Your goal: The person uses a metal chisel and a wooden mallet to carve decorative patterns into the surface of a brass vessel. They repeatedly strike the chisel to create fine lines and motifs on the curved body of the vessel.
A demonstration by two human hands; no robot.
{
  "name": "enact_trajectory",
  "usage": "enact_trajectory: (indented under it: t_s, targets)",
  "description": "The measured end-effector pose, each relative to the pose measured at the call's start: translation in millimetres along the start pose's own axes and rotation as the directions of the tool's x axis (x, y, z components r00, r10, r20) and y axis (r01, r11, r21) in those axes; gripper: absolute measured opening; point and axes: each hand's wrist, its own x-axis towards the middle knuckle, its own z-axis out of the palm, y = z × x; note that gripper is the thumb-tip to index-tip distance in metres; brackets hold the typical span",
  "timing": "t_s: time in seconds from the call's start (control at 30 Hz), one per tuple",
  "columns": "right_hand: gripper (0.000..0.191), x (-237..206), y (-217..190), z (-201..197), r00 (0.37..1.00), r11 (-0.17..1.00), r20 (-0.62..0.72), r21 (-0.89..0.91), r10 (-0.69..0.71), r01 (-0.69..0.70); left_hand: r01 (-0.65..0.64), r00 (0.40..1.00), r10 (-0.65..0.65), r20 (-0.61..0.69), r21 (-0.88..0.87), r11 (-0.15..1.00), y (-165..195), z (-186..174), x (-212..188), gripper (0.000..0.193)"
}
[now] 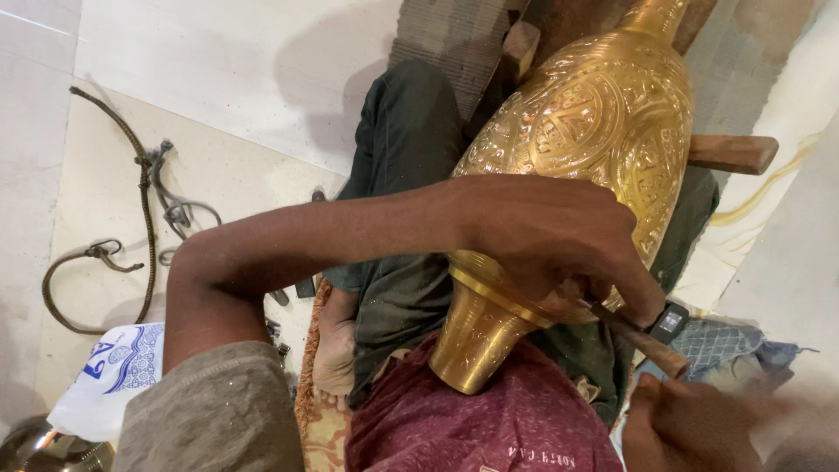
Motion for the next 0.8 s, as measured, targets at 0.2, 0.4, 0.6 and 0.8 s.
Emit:
enact_trajectory:
  t_s: [0.2,0.4,0.6,0.8]
  targets:
    - [0.026,8.9,-79.9,-18.8,0.98,0.972,0.197,-0.23,-0.01,0.056,-0.084,0.995,0.08,-0.051,-0.073,0.994,-2.1,2.4,2.9,0.015]
    - [0.038,4.1,-62.1,-16.8,0.993,0.991,0.057,0.092,-0.106,0.101,-0.09,0.991,0.078,-0.108,-0.112,0.99,0.3,-1.2,-3.2,0.026]
    - [0.032,-1.9,-32.0,-10.8,1.0,0.997,0.013,0.07,-0.018,0.018,-0.063,0.996,0.059,-0.06,-0.06,0.996,-1.7,0.5,-0.4,0.022]
    - [0.024,15.1,-7.5,-8.1,0.982,0.99,0.14,0.04,0.128,-0.135,-0.055,0.996,0.049,-0.069,-0.102,0.993,-4.8,0.5,-4.6,0.02]
